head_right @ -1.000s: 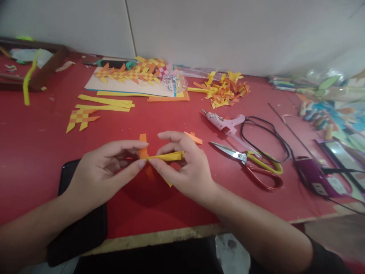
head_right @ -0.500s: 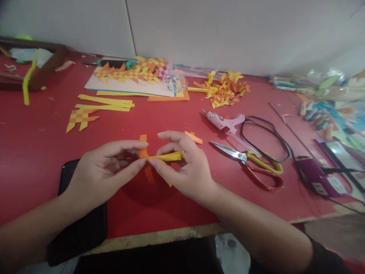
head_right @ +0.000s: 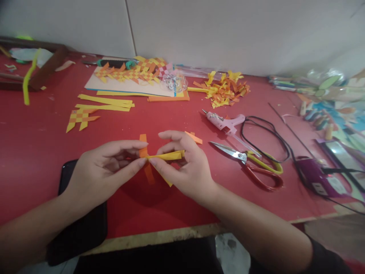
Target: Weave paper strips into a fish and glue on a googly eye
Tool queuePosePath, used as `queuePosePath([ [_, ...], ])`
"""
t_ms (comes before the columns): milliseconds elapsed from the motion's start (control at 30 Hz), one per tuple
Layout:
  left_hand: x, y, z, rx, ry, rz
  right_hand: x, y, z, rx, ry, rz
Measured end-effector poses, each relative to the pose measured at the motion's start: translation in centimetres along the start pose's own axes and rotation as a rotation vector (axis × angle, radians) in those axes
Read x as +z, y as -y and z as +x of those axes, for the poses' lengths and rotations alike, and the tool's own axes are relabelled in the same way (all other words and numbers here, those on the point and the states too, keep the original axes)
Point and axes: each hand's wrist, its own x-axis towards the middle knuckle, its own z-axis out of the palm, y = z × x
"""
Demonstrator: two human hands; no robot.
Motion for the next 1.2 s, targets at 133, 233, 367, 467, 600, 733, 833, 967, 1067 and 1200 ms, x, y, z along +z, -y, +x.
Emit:
queuePosePath([
  [133,0.0,0.0,0.0,-0.015,-0.001,-0.008,0.1,0.1,0.1,0.022,0.011,0.029],
  [233,-0.1,-0.1,-0.1,-0.027,-0.001,-0.019,0.1,0.1,0.1,0.027,0.014,0.035],
  [367,-0.1,-0.4,0.1,-0.050,0.005,-0.043,0.0,0.0,0.1,0.024,0.014,0.034],
  [467,-0.1,-0.5,0.4,-0.077,0.003,-0.075,-0.1,0.0,0.1,0.024,0.015,0.047],
  [600,-0.2,-0.3,0.6,-0.102,0.000,-0.085,0.0,-0.1,0.0,0.034,0.018,0.059],
  [733,-0.3,-0.3,0.6,-0.106,0.019,-0.093,0.0,-0.2,0.1,0.068,0.013,0.089],
  [833,-0.4,-0.6,0.5,-0.131,0.028,-0.105,-0.1,-0.4,0.5,0.171,0.031,0.236],
  [967,-0.5,-1.0,0.4,-0.061,-0.011,-0.065,-0.6,-0.4,1.2,0.386,0.129,0.571],
  [1067,-0.6,-1.1,0.3,0.187,-0.054,0.217,-0.8,-0.2,1.5,0.513,0.204,0.677],
  [1200,-0.9,-0.9,0.1,0.465,-0.126,0.569,-0.7,-0.2,1.5,0.596,0.276,0.704],
])
